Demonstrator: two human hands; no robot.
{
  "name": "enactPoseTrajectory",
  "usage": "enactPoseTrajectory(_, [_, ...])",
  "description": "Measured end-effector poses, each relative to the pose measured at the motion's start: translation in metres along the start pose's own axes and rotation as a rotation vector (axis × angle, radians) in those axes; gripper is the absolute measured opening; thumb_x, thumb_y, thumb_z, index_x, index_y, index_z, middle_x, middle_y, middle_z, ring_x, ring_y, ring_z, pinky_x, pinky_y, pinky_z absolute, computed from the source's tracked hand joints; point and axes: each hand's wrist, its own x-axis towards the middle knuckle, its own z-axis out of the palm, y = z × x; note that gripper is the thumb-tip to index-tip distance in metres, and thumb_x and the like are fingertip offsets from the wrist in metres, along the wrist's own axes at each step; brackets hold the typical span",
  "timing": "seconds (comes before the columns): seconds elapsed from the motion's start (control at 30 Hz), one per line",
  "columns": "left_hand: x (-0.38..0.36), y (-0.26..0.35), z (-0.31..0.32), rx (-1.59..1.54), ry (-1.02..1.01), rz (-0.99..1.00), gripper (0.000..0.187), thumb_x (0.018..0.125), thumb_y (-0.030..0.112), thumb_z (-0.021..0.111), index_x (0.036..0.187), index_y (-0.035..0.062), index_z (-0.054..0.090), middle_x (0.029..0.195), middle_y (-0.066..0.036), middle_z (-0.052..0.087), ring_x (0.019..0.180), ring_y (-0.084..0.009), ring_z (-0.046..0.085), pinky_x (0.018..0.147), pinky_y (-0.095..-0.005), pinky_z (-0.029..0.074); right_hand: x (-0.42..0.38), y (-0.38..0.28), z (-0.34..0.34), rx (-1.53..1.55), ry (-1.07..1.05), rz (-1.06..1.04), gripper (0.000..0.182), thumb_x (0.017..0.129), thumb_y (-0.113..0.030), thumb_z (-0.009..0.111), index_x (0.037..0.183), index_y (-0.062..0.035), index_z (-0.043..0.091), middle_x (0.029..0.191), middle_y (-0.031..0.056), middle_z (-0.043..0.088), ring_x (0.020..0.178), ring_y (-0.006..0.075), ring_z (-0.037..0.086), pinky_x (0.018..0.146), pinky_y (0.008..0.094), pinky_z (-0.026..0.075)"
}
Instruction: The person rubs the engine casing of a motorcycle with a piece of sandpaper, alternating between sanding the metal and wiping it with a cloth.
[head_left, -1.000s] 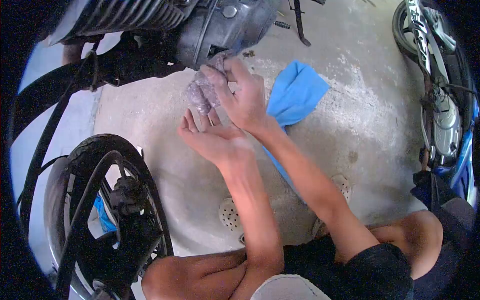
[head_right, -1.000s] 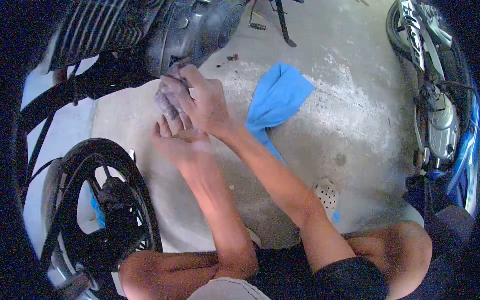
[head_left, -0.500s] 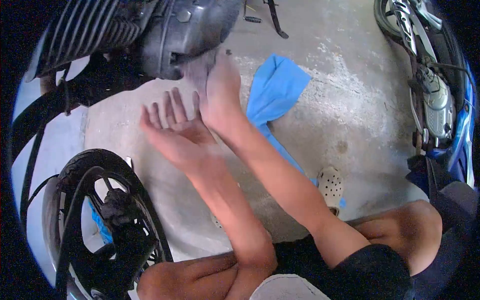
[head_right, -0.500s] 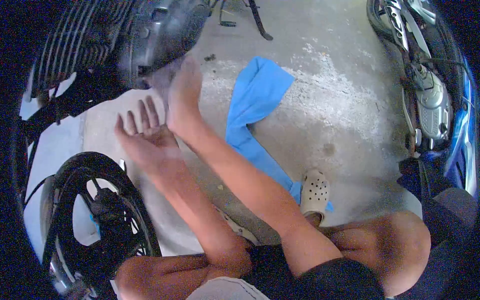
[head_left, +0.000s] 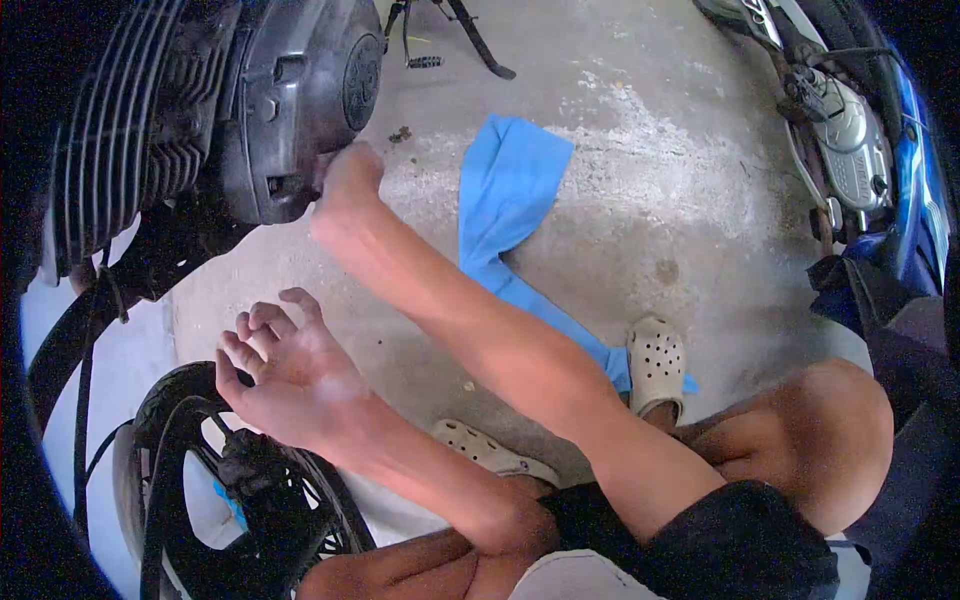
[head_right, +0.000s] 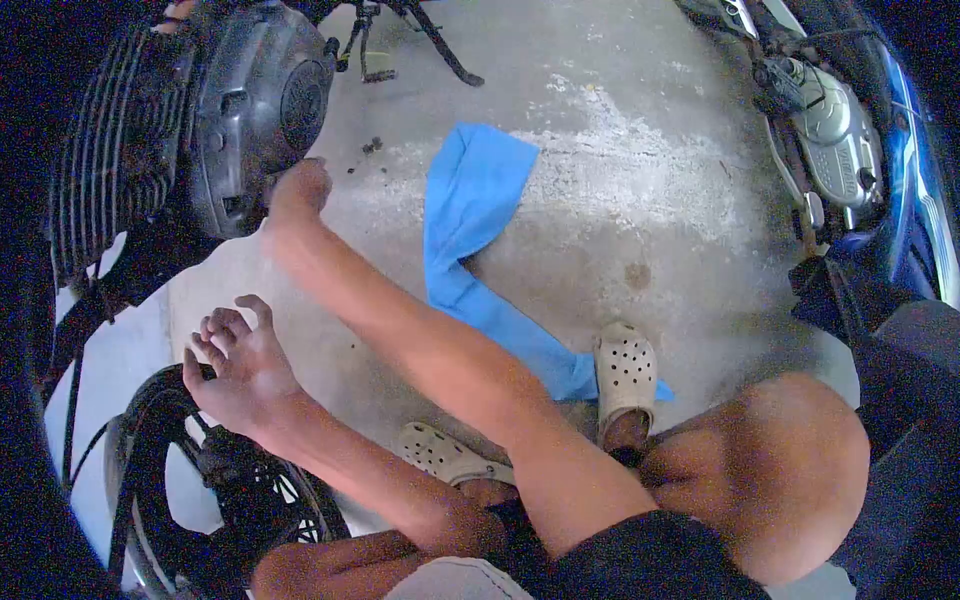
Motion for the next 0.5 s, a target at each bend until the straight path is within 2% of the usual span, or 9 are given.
enactPoseTrajectory(0.27, [0.000,-0.008,-0.005,-0.085,-0.035,-0.151,0.012,0.088,0.011,0.052,0.097,0.0046,0.046,0.083,-0.009,0.049,0.078,-0.0210,0.052,0.089,-0.0503,0.039,-0.004,-0.002,-0.020,0.009,-0.029,-0.105,0.023,0.099,-0.028,0.037,0.087,-0.0122,0.048,0.073,0.0016,0.048,0.073,0.0153,0.050,0.072,0.0351,0.041])
enactPoseTrajectory(0.4, [-0.006,-0.010,0.001,-0.062,-0.140,-0.066,0.013,0.088,0.011,0.053,0.097,0.0041,0.047,0.083,-0.009,0.050,0.078,-0.0208,0.051,0.090,-0.0496,0.038,-0.015,-0.012,-0.010,-0.004,-0.096,-0.164,0.027,0.102,-0.029,0.035,0.085,-0.0116,0.046,0.069,0.0003,0.045,0.068,0.0152,0.049,0.066,0.0367,0.039])
enactPoseTrajectory(0.47, [-0.009,-0.010,0.003,-0.086,-0.165,-0.084,0.012,0.087,0.010,0.053,0.096,0.0041,0.048,0.083,-0.009,0.051,0.079,-0.0204,0.051,0.089,-0.0492,0.039,-0.017,-0.036,0.004,-0.060,-0.065,-0.733,0.034,0.103,-0.031,0.036,0.081,-0.0060,0.045,0.070,0.0047,0.045,0.069,0.0175,0.046,0.065,0.0346,0.037])
enactPoseTrajectory(0.5, [-0.012,-0.014,0.006,-0.080,-0.167,-0.080,0.012,0.087,0.010,0.053,0.096,0.0041,0.048,0.083,-0.009,0.051,0.079,-0.0204,0.051,0.089,-0.0492,0.039,-0.009,-0.048,0.016,-0.280,-0.032,-1.066,0.033,0.103,-0.027,0.037,0.083,-0.0019,0.045,0.072,0.0106,0.046,0.071,0.0257,0.048,0.067,0.0389,0.038])
